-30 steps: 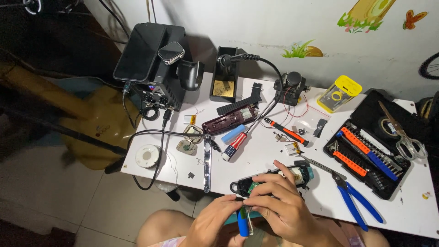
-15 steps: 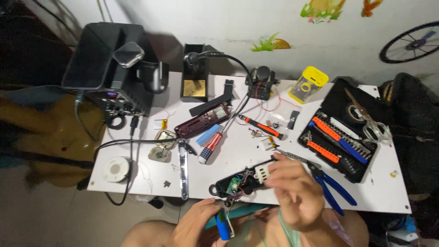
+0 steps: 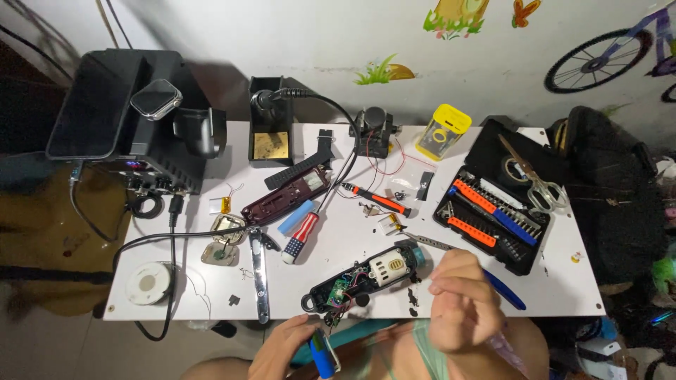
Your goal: Repairing and testing the internal components of an electric clipper on a workbench.
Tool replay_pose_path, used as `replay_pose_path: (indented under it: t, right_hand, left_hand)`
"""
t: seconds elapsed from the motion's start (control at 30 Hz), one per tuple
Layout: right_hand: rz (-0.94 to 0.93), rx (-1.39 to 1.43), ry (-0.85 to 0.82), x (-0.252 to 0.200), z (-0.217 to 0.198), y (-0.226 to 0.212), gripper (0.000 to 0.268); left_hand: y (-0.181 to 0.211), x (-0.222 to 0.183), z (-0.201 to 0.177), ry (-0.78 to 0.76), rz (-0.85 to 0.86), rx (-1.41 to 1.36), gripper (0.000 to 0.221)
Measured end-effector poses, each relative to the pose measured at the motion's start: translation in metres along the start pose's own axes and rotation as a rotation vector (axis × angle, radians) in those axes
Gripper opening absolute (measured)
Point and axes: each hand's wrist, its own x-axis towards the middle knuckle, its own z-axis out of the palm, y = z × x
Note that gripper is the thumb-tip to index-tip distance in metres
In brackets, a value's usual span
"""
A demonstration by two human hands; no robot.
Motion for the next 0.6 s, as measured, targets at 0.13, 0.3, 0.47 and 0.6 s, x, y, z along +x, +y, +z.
replay_pose_path:
  t: [0.13, 0.3, 0.47, 0.6]
  right_hand:
    - [-0.003, -0.038, -0.108, 0.014, 0.012, -0.022, 0.014]
    - [-0.029, 0.027, 0.056, 0.010, 0.020, -0.026, 0.016]
    - [-0.030, 0.012, -0.013, 0.015, 0.015, -0.029, 0.016]
    - [0.012, -0.011, -0.106, 0.019, 0.015, -0.037, 0.017]
  left_hand:
    - [-0.005, 0.000, 0.000, -0.045, 0.011, -0.017, 0.070]
    - [-0.007, 0.000, -0.009, -0.251, -0.159, -0.001, 0.080]
    - [0.008, 0.001, -0.008, -0.084, -0.004, -0.012, 0.065]
    - [0.031, 0.007, -0.009, 0.082, 0.156, -0.042, 0.054]
